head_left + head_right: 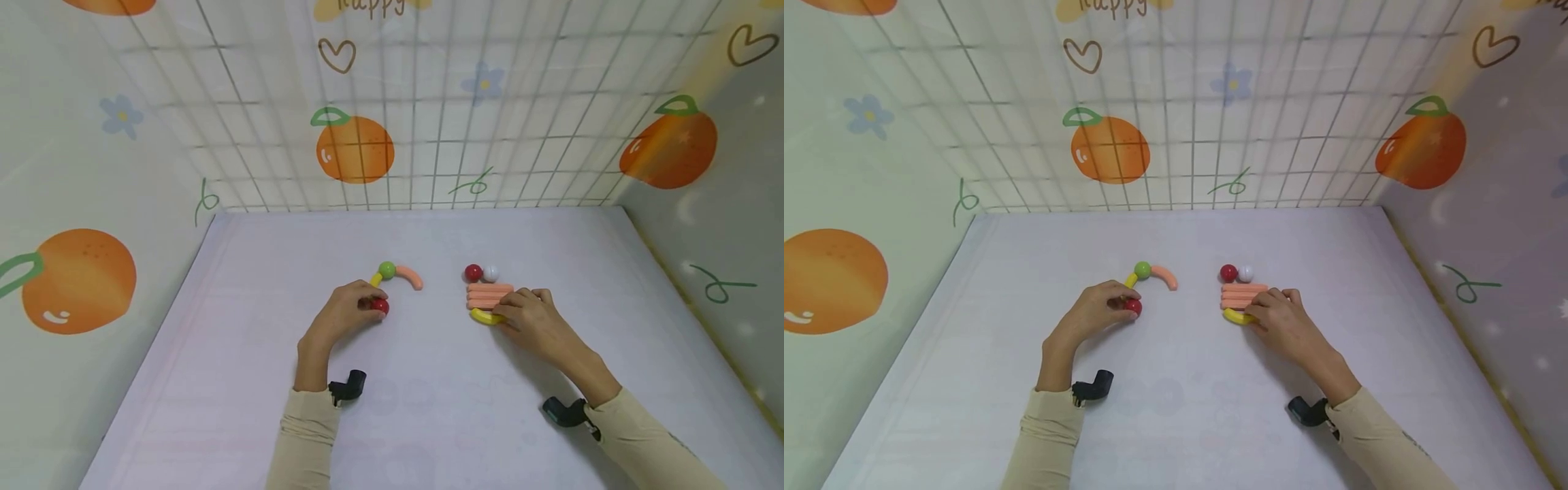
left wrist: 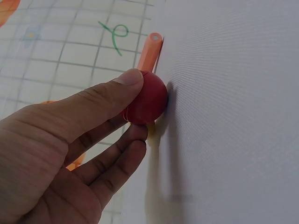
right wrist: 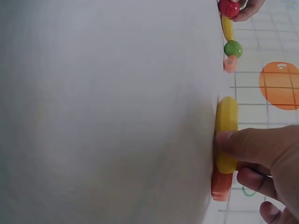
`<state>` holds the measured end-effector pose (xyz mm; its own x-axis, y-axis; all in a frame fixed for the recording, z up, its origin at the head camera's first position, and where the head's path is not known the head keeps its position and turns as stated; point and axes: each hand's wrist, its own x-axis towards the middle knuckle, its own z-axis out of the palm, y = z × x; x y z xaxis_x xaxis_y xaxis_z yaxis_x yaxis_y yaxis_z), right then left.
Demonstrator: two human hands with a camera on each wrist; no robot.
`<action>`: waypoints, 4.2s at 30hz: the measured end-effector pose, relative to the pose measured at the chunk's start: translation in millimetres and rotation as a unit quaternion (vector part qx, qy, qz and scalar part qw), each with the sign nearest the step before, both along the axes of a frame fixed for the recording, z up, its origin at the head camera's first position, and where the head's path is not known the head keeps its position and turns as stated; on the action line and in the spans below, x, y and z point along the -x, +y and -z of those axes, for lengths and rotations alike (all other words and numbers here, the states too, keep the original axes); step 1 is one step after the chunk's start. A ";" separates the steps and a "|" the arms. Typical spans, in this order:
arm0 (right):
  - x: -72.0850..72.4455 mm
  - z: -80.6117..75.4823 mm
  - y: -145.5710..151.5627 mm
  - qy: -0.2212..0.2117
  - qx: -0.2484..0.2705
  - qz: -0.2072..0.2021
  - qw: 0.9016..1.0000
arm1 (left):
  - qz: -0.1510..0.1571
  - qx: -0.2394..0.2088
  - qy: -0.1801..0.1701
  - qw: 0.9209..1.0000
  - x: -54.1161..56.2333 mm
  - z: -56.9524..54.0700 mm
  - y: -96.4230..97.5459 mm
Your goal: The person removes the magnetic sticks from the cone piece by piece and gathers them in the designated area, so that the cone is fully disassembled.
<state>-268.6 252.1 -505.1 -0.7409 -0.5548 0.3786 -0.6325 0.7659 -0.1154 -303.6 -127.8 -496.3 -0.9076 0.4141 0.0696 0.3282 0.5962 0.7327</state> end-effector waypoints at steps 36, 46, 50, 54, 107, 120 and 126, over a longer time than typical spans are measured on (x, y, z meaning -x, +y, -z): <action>0.4 0.3 -44.9 0.039 0.062 -0.081 0.994 | -0.047 0.047 0.051 0.996 3.6 13.9 21.3; 9.5 -11.1 -73.4 -0.019 0.081 -0.064 0.994 | -0.053 0.052 0.064 0.995 -1.9 -3.0 24.8; 13.6 -11.5 -85.1 -0.026 0.088 -0.053 0.994 | -0.050 0.069 0.061 0.995 0.8 0.7 19.7; 17.5 -13.1 -96.6 -0.044 0.087 -0.041 0.994 | -0.042 0.070 0.061 0.995 3.2 7.1 18.6; 30.8 -32.9 -72.6 -0.082 0.139 0.011 0.987 | -0.041 0.021 0.079 0.996 5.8 18.1 17.4; 35.8 -41.7 -34.0 -0.098 0.155 0.052 0.982 | -0.042 0.012 0.078 0.996 6.1 15.5 17.9; 33.4 -37.9 -16.0 -0.097 0.160 0.067 0.980 | -0.037 0.004 0.055 0.998 1.9 19.8 19.9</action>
